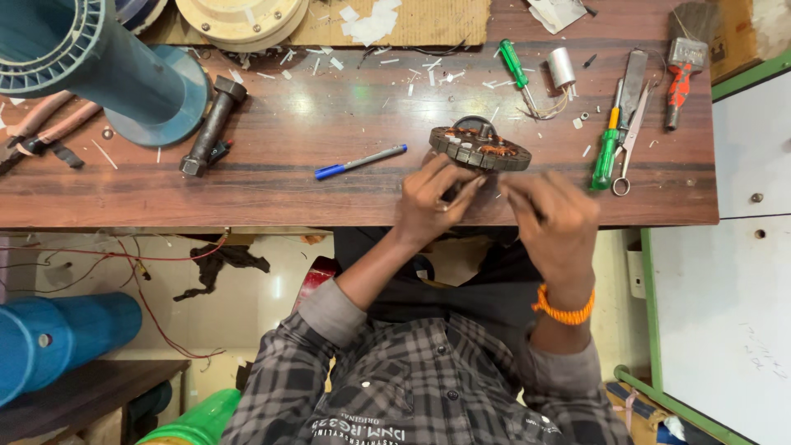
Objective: The person works on an electric motor stator at a workbench, holding the circular winding assembly and manipulating the copper wire coils and slots with their fingers, turning the stator to reach different sections. They continue adjusting and pressing the windings around the stator throughout the episode.
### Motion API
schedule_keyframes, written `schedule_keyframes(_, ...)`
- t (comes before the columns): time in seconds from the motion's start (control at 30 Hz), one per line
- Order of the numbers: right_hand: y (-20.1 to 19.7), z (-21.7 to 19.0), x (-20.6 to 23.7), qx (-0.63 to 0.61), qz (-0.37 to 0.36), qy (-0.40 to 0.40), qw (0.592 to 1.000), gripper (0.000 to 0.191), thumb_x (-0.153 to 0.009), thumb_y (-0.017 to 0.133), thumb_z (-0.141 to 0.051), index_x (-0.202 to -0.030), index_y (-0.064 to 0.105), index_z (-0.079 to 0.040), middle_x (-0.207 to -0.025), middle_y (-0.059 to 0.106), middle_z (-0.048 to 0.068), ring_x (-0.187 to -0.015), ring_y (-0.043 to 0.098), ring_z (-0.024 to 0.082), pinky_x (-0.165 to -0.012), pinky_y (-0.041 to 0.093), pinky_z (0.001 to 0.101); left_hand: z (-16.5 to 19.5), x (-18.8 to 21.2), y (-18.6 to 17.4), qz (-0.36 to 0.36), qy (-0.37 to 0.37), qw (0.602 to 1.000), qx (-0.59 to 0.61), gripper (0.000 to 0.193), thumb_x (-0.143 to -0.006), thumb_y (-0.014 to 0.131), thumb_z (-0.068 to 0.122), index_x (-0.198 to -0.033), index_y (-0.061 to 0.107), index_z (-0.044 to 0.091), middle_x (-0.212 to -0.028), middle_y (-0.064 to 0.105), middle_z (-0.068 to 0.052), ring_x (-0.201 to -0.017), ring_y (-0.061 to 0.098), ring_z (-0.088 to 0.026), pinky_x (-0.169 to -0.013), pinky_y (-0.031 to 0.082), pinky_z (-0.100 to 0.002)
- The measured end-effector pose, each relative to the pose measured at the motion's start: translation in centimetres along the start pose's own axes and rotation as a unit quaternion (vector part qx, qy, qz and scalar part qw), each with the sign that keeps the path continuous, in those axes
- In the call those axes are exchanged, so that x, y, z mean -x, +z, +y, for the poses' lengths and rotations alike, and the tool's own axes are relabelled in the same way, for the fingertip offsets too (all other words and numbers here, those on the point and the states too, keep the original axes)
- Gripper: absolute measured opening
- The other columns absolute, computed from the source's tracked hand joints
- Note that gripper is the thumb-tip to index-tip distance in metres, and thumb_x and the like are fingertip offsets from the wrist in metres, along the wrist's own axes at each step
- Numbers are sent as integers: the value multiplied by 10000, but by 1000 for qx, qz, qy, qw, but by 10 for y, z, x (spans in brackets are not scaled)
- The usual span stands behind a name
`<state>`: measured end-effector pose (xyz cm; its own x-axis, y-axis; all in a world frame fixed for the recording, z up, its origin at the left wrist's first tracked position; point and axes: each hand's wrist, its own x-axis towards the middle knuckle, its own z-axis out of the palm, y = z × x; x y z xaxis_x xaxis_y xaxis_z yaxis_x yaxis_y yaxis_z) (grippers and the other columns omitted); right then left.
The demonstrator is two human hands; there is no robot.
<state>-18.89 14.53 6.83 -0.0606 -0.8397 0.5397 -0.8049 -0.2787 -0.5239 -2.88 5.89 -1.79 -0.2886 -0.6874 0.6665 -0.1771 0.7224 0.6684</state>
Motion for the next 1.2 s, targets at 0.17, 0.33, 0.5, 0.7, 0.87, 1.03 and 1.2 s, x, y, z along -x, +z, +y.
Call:
schedule_keyframes(0.17,20,17,-36,-13,-30,67,997,104,-935,822,-68,-1027,783,-40,-740,644,90,-597,544,170,-556,405,322,24,0,5,75,-134,986,71,115,-859,782,21,-861,667,19,-794,615,-58,-655,547,-153,-601,445,-307)
schedule_keyframes(0.33,36,50,-51,-168,-71,223,958,105,-944,769,-62,-1041,781,-24,-766,716,-40,-673,572,-10,-563,426,200,30,-3,16,120,-184,973,75,151,-865,776,18,-846,627,26,-752,545,-50,-635,499,-162,-591,407,-313)
schedule_keyframes(0.5,39,83,-40,-180,-36,272,945,115,-921,819,-33,-1022,788,10,-731,573,-39,-651,455,21,-563,332,205,27,4,9,87,-54,991,-80,193,-904,812,131,-1040,674,140,-907,616,-23,-784,597,-152,-721,460,-331)
schedule_keyframes(0.7,20,85,-12,-275,3,312,910,76,-929,795,-1,-985,750,23,-781,660,-57,-669,501,4,-596,352,184,-2,-18,-11,-40,151,970,-184,644,-936,814,298,-1491,488,278,-1383,626,80,-1198,596,-202,-1021,419,-402)
schedule_keyframes(0.87,6,48,12,-275,-4,291,916,88,-913,796,5,-988,752,21,-775,580,-59,-683,448,11,-615,331,218,-21,-30,-14,-119,148,976,-111,625,-966,790,253,-1514,492,298,-1391,637,125,-1146,613,-166,-1019,458,-359)
schedule_keyframes(1.03,26,25,25,-59,2,197,979,111,-890,844,-27,-946,756,13,-597,506,72,-538,406,109,-519,315,296,-22,-24,-13,-108,163,974,-117,502,-989,781,243,-1426,537,270,-1384,628,99,-1211,597,-178,-1058,442,-382)
schedule_keyframes(1.2,52,22,35,-38,51,103,993,114,-947,792,10,-979,683,6,-798,644,122,-682,582,153,-625,450,316,-20,-13,-16,-104,229,947,-199,348,-941,735,360,-1278,650,347,-1405,578,61,-1288,492,-175,-1075,386,-422)
